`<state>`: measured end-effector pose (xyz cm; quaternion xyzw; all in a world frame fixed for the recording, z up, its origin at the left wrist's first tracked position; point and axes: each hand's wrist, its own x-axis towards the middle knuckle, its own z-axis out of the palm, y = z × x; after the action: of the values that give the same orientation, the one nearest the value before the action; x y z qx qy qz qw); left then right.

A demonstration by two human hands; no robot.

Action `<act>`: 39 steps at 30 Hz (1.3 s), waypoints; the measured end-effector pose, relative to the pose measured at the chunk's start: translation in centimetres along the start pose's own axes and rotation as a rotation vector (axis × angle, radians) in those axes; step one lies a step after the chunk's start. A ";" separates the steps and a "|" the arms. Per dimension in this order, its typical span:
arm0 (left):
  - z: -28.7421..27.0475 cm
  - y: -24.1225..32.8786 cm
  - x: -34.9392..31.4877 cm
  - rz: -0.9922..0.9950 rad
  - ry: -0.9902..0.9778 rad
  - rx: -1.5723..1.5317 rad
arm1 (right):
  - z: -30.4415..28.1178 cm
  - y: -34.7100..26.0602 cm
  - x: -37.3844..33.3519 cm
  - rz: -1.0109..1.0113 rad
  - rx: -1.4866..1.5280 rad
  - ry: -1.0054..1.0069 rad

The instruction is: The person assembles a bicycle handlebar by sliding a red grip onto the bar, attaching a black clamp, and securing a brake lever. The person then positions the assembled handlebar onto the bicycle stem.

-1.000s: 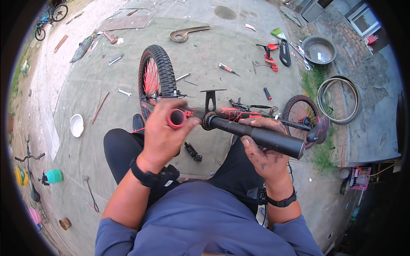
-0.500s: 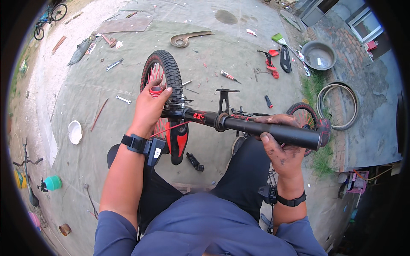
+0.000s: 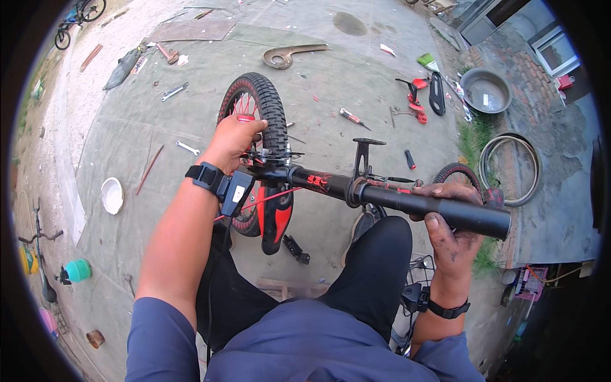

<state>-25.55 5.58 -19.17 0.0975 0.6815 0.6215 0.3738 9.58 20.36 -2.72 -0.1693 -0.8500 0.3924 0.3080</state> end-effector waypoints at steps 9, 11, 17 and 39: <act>0.6 1.2 3.0 -0.136 -0.160 -0.018 | 0.2 0.6 2.0 0.104 0.313 0.034; 0.8 1.2 3.6 -0.145 -0.167 -0.057 | 0.0 1.1 3.0 0.033 0.320 0.010; 1.2 0.9 5.7 -0.195 -0.202 -0.139 | -0.1 2.4 5.6 -0.020 0.372 -0.005; 2.1 -0.3 6.9 -0.104 -0.106 -0.358 | 0.2 2.5 9.4 0.093 0.371 0.031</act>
<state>-28.98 11.28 -21.99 0.0266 0.5436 0.7067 0.4521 2.49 26.82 -1.03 -0.1547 -0.7495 0.5534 0.3288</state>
